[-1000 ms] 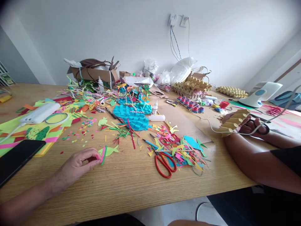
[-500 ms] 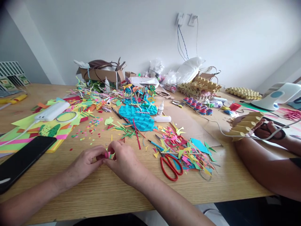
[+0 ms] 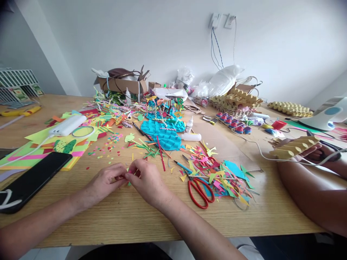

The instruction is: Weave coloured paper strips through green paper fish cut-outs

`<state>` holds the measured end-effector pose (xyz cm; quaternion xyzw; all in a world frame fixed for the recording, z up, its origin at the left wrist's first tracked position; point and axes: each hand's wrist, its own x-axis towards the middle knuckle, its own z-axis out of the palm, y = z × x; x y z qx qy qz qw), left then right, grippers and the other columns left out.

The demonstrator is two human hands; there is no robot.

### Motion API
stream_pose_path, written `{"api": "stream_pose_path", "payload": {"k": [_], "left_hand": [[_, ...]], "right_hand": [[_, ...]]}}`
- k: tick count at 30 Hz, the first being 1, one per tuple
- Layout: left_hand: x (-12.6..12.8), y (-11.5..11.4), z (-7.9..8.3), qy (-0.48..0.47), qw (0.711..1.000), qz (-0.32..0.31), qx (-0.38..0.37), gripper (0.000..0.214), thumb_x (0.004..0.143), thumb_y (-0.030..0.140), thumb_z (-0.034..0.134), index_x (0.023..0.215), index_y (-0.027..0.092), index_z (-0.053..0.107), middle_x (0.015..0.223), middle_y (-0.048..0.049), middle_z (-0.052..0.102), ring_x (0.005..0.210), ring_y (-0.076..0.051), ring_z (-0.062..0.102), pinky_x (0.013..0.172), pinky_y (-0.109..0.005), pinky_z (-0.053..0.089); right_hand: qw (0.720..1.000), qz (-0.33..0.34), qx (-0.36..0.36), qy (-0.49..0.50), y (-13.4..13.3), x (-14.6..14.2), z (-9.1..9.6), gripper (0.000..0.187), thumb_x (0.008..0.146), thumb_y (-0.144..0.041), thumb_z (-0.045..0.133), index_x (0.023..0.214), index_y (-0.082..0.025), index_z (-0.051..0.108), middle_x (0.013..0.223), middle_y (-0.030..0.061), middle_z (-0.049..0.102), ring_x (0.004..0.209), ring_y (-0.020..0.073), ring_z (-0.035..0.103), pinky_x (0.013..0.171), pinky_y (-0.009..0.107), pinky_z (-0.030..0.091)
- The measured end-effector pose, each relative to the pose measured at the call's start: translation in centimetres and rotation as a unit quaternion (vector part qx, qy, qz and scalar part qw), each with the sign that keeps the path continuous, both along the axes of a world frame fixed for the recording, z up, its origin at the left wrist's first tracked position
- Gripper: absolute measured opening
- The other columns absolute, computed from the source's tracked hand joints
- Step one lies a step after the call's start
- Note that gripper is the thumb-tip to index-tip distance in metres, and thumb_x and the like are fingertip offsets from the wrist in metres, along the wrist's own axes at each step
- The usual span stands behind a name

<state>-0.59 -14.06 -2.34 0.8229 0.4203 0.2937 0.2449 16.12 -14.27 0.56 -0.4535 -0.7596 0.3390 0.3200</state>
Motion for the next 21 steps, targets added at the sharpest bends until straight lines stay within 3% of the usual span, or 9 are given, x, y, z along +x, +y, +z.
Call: {"api": "stream_pose_path", "payload": {"k": [3, 8, 12, 16, 21], "left_hand": [[0.2, 0.1, 0.0, -0.004, 1.000, -0.002, 0.004, 0.014, 0.075, 0.004, 0.052, 0.067, 0.015, 0.056, 0.068, 0.0019, 0.052, 0.064, -0.011, 0.051, 0.057, -0.019, 0.039], [0.3, 0.1, 0.1, 0.005, 1.000, -0.007, 0.026, 0.017, 0.074, 0.001, 0.052, 0.065, 0.015, 0.056, 0.066, 0.0018, 0.053, 0.064, -0.010, 0.052, 0.057, -0.019, 0.041], [-1.1, 0.6, -0.1, 0.040, 0.994, -0.033, 0.093, 0.017, 0.080, 0.005, 0.050, 0.084, 0.016, 0.062, 0.079, -0.0017, 0.060, 0.077, -0.013, 0.056, 0.068, -0.022, 0.045], [-2.9, 1.0, -0.7, 0.150, 0.965, -0.060, 0.208, 0.026, 0.085, 0.005, 0.043, 0.097, 0.016, 0.062, 0.090, -0.0059, 0.059, 0.087, -0.018, 0.052, 0.077, -0.030, 0.046], [-3.7, 0.8, -1.5, 0.239, 0.934, -0.101, 0.247, 0.030, 0.087, 0.010, 0.044, 0.112, 0.021, 0.056, 0.101, -0.0067, 0.056, 0.096, -0.020, 0.048, 0.084, -0.035, 0.044]], "right_hand": [[0.999, 0.016, -0.036, 0.021, 0.2, 0.1, -0.7, 0.011, 0.070, -0.011, 0.063, 0.071, -0.017, 0.054, 0.060, -0.0057, 0.049, 0.054, 0.0080, 0.046, 0.048, 0.018, 0.033], [1.000, 0.030, -0.002, -0.005, 0.6, 0.1, -1.6, 0.013, 0.071, -0.005, 0.059, 0.064, -0.016, 0.055, 0.061, -0.0042, 0.051, 0.058, 0.0080, 0.047, 0.053, 0.018, 0.033], [0.999, 0.017, 0.022, -0.032, 0.4, 0.2, -1.6, 0.014, 0.071, -0.005, 0.058, 0.063, -0.016, 0.054, 0.060, -0.0038, 0.051, 0.056, 0.0081, 0.047, 0.052, 0.018, 0.032], [0.999, 0.000, 0.021, -0.049, -0.1, 0.6, -1.8, 0.012, 0.072, -0.006, 0.057, 0.064, -0.016, 0.056, 0.059, -0.0039, 0.052, 0.053, 0.0076, 0.045, 0.050, 0.017, 0.031], [0.998, -0.011, 0.014, -0.062, -0.4, 1.1, -2.1, 0.011, 0.071, -0.006, 0.057, 0.066, -0.017, 0.057, 0.058, -0.0040, 0.054, 0.051, 0.0075, 0.046, 0.050, 0.017, 0.032]]}}
